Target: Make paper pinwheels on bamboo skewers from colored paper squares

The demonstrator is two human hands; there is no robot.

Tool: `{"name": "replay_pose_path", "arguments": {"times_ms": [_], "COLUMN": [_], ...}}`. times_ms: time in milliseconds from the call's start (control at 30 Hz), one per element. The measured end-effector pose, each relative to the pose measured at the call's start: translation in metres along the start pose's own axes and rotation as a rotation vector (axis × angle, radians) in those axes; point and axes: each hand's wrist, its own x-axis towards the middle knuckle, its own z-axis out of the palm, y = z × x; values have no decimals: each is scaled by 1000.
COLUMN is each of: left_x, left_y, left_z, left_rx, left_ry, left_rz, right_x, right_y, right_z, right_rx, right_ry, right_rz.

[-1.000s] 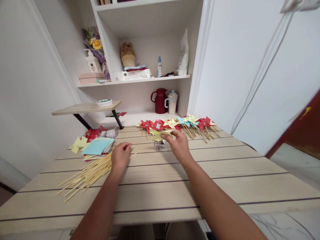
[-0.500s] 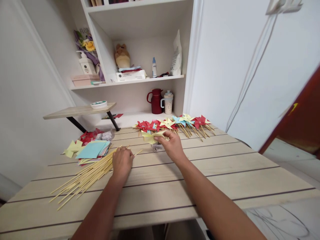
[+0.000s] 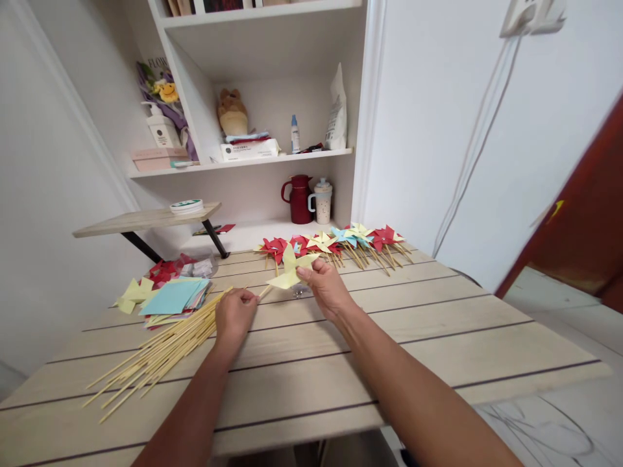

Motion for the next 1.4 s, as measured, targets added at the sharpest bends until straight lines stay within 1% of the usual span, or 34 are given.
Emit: {"name": "replay_pose_path", "arguments": {"times_ms": [100, 267, 333, 467, 633, 800, 900, 1000, 1100, 1133, 1167, 1200, 1267, 1333, 1400], "left_x": [3, -1, -5, -13, -21, -25, -24, -20, -18, -19, -20, -22, -28, -34, -38], "left_y": [-1, 9, 16, 27, 30, 32, 34, 33, 33, 34, 36, 37, 41, 45, 47], "left_z": [2, 9, 12, 20, 28, 25, 22, 18, 7, 2, -4, -9, -18, -24, -26], "left_rx": [-142, -332, -386, -457, -553, -638, -669, -703, -801, -875, -948, -992, -1029, -1014, -980], "left_ry": [53, 98, 82, 2, -107, -188, -185, -139, -33, 16, 55, 79, 123, 195, 253], "left_rz": [-22, 17, 56, 106, 111, 122, 98, 39, -73, -124, -169, -161, -76, 18, 100], "right_x": [-2, -7, -9, -9, -5, -5, -6, -8, -11, -13, -15, -18, -23, -27, -29], "right_y": [6, 17, 19, 22, 24, 23, 18, 8, -8, -14, -20, -24, -31, -33, -34], "right_z": [6, 18, 21, 22, 18, 17, 18, 16, 11, 10, 9, 10, 12, 15, 17], "right_rx": [176, 233, 273, 337, 288, 284, 269, 183, -22, -131, -255, -382, -582, -681, -724], "right_ry": [-61, -100, -110, -137, -124, -127, -152, -152, -160, -191, -249, -313, -385, -405, -402], "right_rz": [103, 141, 154, 139, 118, 104, 101, 69, -65, -134, -229, -343, -550, -723, -850]}}
